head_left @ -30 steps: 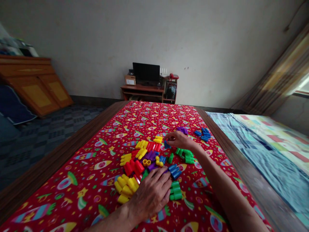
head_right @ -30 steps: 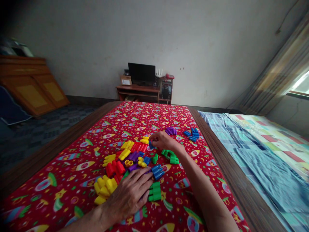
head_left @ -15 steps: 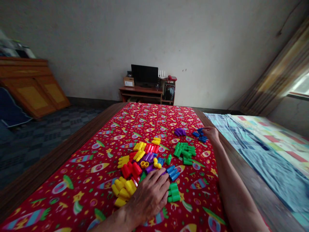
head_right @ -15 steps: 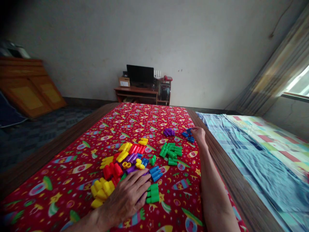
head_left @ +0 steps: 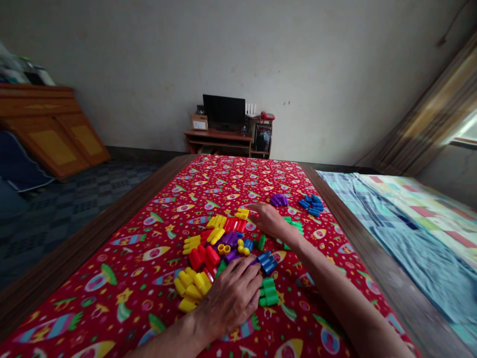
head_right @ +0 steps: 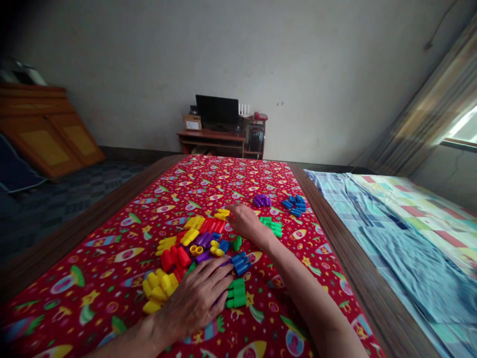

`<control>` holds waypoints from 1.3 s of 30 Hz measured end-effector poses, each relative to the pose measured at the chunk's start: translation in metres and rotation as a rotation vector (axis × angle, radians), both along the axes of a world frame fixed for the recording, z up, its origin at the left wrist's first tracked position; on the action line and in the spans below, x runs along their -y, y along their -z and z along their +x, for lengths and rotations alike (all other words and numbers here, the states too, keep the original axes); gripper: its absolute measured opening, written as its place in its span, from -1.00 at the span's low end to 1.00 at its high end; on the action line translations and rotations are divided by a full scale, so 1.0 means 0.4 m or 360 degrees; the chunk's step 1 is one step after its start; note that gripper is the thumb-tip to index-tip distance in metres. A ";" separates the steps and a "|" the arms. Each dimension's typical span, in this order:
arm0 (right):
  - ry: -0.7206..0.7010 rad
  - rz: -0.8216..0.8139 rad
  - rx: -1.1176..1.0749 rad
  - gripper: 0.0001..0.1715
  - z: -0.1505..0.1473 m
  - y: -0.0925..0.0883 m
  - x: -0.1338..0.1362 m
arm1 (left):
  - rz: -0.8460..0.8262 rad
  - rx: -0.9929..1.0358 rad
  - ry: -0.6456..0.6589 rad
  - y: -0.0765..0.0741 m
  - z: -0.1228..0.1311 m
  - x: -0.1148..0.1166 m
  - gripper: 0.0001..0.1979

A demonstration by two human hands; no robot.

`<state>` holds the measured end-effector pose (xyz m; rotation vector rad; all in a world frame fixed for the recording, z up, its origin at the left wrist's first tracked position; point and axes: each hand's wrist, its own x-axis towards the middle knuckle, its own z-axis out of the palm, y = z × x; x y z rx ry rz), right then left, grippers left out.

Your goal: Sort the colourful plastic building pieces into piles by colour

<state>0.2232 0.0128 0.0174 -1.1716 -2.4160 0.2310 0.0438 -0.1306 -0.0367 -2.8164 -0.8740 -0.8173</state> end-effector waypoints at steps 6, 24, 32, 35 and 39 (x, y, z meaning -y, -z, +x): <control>-0.0220 -0.0087 0.0211 -0.69 -0.054 0.040 -0.022 | 0.0004 0.0009 -0.0013 0.003 -0.001 0.000 -0.77; 0.0448 -0.0715 0.0051 -0.41 0.443 -0.094 0.085 | 0.0012 0.0010 0.0022 -0.006 -0.002 -0.002 -0.77; 0.0801 -0.0287 0.0032 -0.76 0.449 -0.037 0.140 | 0.0049 -0.0005 0.0000 -0.006 -0.003 -0.005 -0.77; 0.0529 -0.0137 0.0009 -0.70 0.340 -0.043 0.161 | 0.0050 -0.0035 0.0018 -0.005 -0.005 -0.008 -0.75; -0.0035 -0.0194 -0.0102 -0.75 0.168 -0.021 0.204 | 0.0039 -0.0047 0.0029 -0.009 -0.006 -0.009 -0.74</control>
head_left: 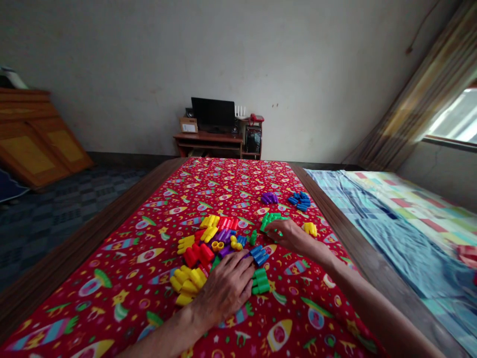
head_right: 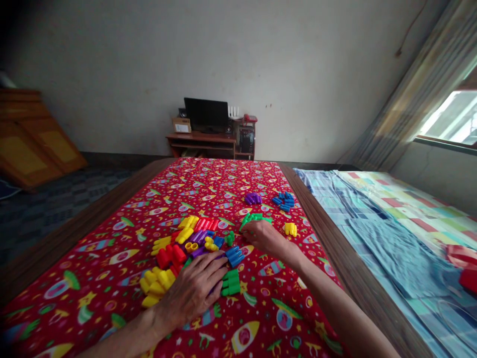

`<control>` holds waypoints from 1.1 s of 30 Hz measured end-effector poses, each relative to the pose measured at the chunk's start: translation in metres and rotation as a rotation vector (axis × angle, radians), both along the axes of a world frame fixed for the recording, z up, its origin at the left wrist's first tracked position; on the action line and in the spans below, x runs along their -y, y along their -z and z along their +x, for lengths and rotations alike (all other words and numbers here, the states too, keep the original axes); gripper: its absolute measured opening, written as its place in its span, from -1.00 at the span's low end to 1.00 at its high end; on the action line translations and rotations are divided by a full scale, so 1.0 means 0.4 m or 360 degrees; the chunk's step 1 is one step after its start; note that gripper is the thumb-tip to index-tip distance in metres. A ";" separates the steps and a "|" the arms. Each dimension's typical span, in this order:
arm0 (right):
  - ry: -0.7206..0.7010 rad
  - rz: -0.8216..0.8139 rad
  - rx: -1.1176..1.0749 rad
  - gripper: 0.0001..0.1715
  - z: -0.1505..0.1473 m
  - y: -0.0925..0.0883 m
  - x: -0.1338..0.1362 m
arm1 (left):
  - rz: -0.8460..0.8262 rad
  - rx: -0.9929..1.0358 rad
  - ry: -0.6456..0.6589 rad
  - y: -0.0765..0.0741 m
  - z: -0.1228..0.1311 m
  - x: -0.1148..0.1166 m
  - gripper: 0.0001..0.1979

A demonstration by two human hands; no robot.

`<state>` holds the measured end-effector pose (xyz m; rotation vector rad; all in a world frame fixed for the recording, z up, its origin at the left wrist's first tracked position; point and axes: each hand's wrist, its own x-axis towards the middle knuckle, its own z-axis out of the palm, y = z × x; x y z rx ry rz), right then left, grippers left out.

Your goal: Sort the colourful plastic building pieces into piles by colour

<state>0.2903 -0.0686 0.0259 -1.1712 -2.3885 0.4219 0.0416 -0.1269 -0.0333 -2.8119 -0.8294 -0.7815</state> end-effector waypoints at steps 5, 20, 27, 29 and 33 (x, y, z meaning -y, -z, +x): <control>-0.0186 0.0109 -0.0087 -0.75 -0.132 0.028 0.006 | 0.0010 0.0014 -0.0026 0.001 0.005 0.004 -0.78; -0.0401 -0.0354 -0.0235 -0.65 -0.225 0.015 -0.066 | 0.0027 -0.0120 -0.0226 -0.074 -0.035 -0.041 -0.81; -0.0296 -0.0201 -0.0131 -0.84 -0.218 0.020 -0.061 | 0.0105 0.0234 -0.0261 -0.113 -0.106 -0.117 -0.78; -0.0065 -0.0062 -0.0173 -0.81 -0.192 0.002 -0.063 | 0.0091 0.0204 -0.0408 -0.113 -0.142 -0.151 -0.76; 0.0396 0.0144 -0.0209 -0.60 -0.055 -0.050 -0.066 | -0.0252 0.0138 -0.0602 -0.092 -0.199 -0.212 -0.71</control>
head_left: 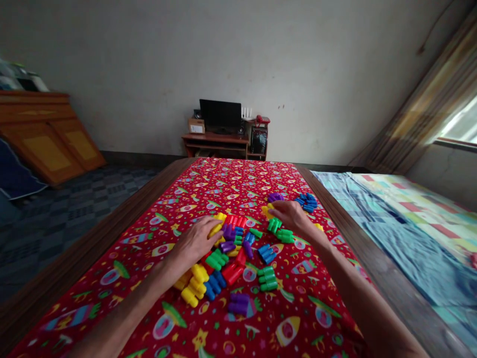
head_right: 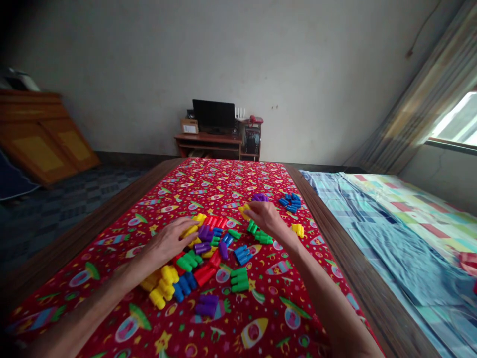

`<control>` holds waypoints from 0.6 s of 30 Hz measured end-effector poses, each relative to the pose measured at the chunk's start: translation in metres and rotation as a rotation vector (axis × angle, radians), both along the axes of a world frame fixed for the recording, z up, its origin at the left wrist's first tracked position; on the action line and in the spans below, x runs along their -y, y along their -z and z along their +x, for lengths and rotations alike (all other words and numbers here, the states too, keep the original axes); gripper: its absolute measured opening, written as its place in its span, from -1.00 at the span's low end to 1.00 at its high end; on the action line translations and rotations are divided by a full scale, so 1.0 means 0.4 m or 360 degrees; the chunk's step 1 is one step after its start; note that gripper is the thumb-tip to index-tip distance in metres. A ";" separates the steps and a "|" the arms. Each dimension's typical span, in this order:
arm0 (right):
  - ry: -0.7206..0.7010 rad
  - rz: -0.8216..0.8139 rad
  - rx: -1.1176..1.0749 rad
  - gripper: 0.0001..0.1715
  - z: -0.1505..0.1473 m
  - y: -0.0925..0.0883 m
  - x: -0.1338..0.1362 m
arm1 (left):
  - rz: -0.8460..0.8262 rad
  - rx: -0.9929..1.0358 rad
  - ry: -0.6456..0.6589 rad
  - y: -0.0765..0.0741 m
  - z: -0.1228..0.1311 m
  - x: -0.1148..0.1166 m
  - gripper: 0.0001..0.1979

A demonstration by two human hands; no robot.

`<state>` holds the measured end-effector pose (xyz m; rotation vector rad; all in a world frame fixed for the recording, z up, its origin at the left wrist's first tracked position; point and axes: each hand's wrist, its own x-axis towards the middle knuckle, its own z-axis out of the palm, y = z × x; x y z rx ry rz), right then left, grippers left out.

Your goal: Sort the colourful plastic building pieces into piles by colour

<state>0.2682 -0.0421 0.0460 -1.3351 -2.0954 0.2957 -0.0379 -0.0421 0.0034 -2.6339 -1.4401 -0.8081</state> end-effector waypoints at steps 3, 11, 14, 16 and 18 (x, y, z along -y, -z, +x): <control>0.0368 0.0022 0.0124 -0.59 0.132 -0.008 0.009 | -0.0247 0.0098 -0.0041 0.013 -0.012 -0.025 -0.69; 0.0858 -0.0174 0.0443 -0.53 0.296 0.103 0.057 | -0.0460 0.0833 0.0018 -0.008 0.008 -0.023 -0.58; 0.1009 0.0025 0.0375 -0.63 0.299 0.117 0.067 | -0.0619 0.1146 0.0063 -0.029 0.016 -0.012 -0.49; 0.1056 0.0210 0.0262 -0.65 0.286 0.103 0.067 | -0.0721 0.1311 0.0073 -0.042 0.023 -0.002 -0.45; 0.0945 0.0250 0.0106 -0.63 0.250 0.073 0.069 | -0.0817 0.1412 0.0089 -0.050 0.035 0.010 -0.44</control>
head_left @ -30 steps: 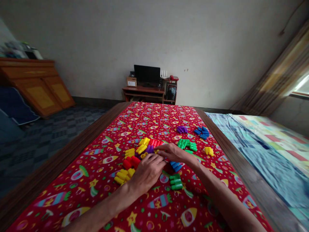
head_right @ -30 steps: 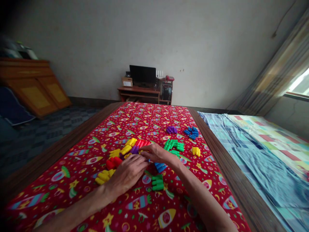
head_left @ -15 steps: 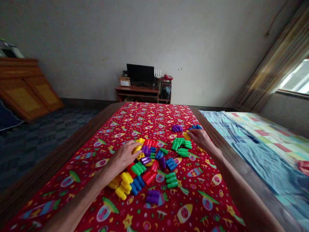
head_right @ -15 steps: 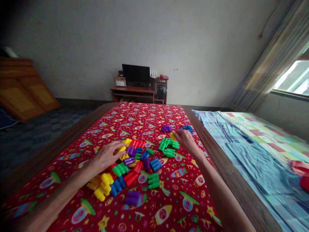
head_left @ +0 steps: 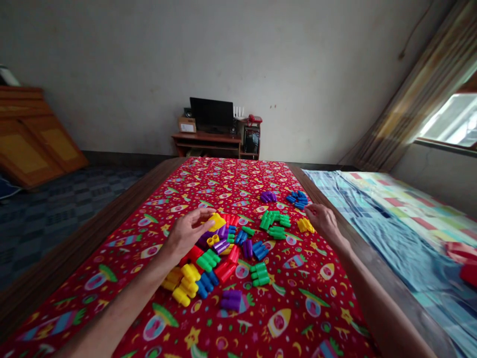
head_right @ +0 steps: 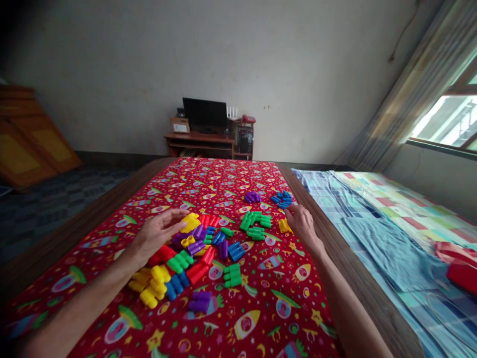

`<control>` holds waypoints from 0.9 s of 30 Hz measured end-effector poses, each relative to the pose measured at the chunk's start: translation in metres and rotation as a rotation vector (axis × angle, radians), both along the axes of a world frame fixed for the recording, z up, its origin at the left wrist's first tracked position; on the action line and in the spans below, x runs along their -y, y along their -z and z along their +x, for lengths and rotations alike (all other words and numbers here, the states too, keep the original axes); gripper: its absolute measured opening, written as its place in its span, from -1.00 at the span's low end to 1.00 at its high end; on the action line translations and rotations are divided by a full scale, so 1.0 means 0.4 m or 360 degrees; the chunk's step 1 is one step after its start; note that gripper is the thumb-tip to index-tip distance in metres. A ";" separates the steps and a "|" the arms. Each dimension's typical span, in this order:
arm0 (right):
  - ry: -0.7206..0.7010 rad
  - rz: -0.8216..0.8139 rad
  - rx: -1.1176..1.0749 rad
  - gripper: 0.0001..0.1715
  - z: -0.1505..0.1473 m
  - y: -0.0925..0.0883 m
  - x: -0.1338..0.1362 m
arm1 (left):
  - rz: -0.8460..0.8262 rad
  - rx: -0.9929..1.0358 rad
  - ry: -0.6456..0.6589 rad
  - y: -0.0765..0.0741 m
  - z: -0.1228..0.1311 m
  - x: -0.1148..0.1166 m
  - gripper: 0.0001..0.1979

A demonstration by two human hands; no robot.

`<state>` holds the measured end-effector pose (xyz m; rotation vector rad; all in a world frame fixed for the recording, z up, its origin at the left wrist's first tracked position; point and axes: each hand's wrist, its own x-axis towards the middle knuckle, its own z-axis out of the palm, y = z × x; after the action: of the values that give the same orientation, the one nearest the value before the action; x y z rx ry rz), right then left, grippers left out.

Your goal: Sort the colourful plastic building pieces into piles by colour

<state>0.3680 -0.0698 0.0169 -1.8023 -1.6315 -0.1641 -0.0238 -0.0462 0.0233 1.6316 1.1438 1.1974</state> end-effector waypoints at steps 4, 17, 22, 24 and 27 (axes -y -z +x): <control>-0.0723 -0.0221 -0.0375 -0.54 -0.159 -0.062 0.037 | -0.0032 0.0024 0.0122 0.008 0.042 0.038 -0.46; -0.0730 -0.0117 -0.0446 -0.48 -0.134 -0.043 -0.006 | 0.0524 -0.0469 0.0250 0.020 0.067 0.076 -0.81; -0.0335 -0.0551 -0.0288 -0.37 0.124 -0.061 -0.003 | 0.0834 -0.0847 0.0318 0.025 0.050 0.057 -0.75; -0.0416 -0.0842 -0.0318 -0.33 0.180 -0.044 0.003 | 0.0897 -0.0959 0.0315 0.043 0.037 0.040 -0.72; -0.0556 -0.1105 -0.0493 -0.30 0.207 0.000 -0.003 | 0.0952 -0.1113 0.0189 0.080 0.012 0.009 -0.68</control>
<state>0.4506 -0.0686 0.0171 -1.8403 -1.8621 0.8931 -0.0190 -0.0496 -0.0085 2.6768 1.1141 0.9563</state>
